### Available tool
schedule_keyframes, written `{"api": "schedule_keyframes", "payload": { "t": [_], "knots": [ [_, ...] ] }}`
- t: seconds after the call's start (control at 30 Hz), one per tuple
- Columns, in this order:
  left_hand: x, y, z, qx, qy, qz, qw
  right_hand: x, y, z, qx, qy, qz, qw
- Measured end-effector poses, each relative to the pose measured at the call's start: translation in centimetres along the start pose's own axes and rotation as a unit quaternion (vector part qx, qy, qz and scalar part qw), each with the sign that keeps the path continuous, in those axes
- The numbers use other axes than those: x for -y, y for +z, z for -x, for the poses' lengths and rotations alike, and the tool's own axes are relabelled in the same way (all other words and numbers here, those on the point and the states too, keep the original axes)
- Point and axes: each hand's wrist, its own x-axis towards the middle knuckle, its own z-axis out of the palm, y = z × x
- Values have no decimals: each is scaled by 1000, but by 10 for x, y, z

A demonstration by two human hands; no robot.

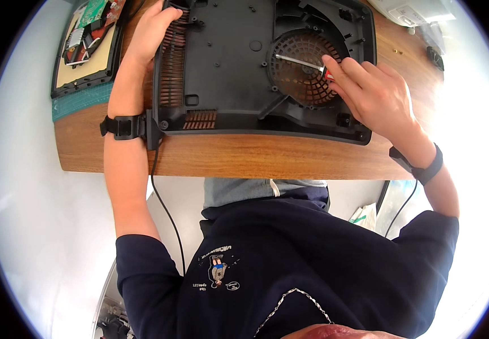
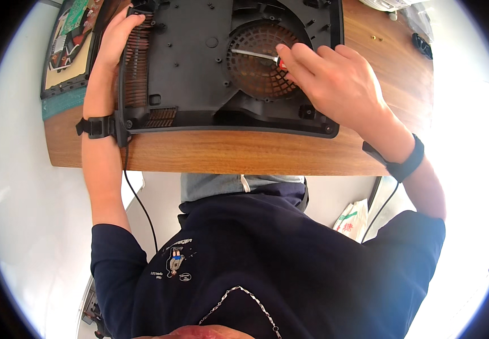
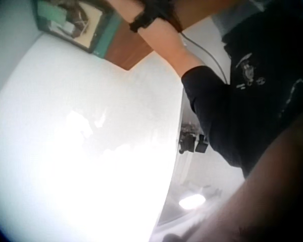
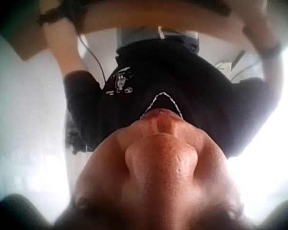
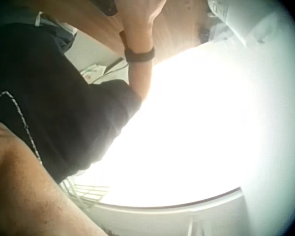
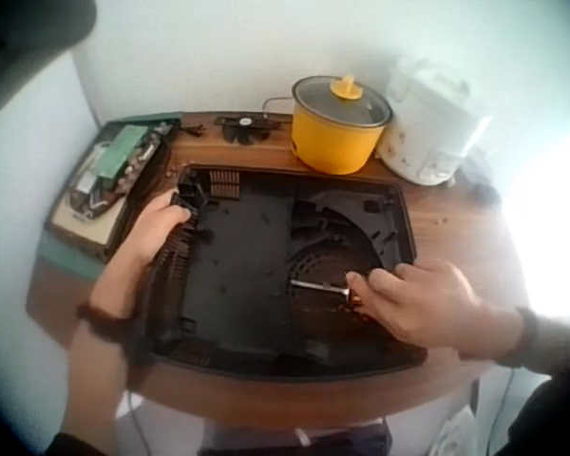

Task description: The person uses a screwdriver to remove screws from the back of a black electronic device, flips it over, and continues unscrewing components. They remove a circular fan grille and handle a green circuit board, placing parts on the table.

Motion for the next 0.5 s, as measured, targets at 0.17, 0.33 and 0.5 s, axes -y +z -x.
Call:
{"api": "schedule_keyframes", "payload": {
  "t": [0.17,0.33,0.5],
  "knots": [
    [14,-14,-1,2,8,4,1000,-4,-8,8,-30,154,-86,984],
    [-8,4,12,45,0,27,999,-4,-19,7,-43,271,-194,942],
    [-12,14,22,3,22,65,998,-9,-14,5,-107,370,-243,890]
  ]
}}
